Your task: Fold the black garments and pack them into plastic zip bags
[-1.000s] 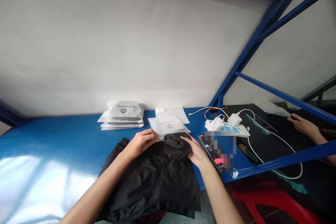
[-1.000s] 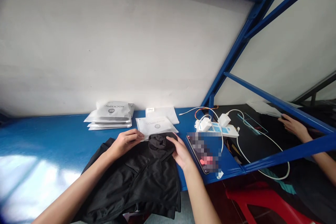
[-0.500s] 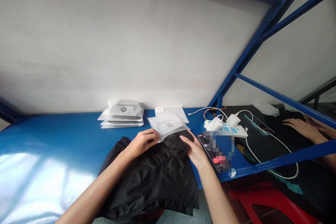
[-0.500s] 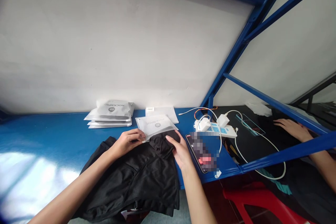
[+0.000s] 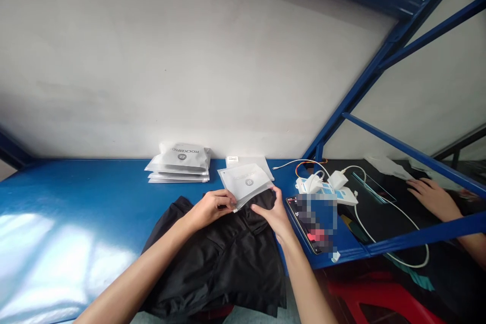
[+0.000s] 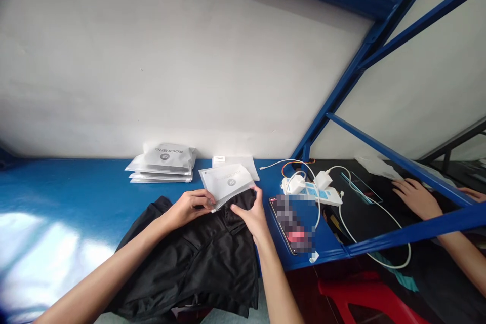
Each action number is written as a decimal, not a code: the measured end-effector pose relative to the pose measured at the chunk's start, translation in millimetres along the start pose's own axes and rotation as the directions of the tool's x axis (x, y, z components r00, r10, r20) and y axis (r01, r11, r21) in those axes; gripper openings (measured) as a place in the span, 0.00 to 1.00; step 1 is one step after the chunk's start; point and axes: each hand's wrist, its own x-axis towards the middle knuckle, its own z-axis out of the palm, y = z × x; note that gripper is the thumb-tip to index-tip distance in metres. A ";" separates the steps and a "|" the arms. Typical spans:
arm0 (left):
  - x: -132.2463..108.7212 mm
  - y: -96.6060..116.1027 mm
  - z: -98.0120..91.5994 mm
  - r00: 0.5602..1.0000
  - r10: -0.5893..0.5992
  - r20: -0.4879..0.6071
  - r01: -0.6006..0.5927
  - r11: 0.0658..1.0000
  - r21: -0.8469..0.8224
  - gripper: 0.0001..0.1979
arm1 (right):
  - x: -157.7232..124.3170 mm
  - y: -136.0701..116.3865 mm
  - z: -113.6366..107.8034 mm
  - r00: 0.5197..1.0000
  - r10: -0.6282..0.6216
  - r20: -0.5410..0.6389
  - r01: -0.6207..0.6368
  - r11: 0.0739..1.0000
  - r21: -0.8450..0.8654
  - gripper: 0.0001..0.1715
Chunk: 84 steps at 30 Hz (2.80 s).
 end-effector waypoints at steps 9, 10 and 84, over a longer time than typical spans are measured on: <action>1.3 6.4 0.2 0.995 -0.056 0.078 0.061 0.996 -0.067 0.11 | -10.2 -6.6 19.1 0.989 0.140 0.043 -0.141 0.828 0.544 0.42; 1.1 5.8 -0.6 0.994 -0.073 0.078 0.078 0.994 -0.072 0.11 | -11.0 -9.5 19.7 0.990 0.126 0.064 -0.140 0.831 0.538 0.43; -2.8 -40.3 -19.8 0.814 -0.578 -0.054 0.422 0.654 -0.628 0.44 | 12.2 3.7 45.8 0.890 0.307 0.338 -0.456 0.633 0.626 0.12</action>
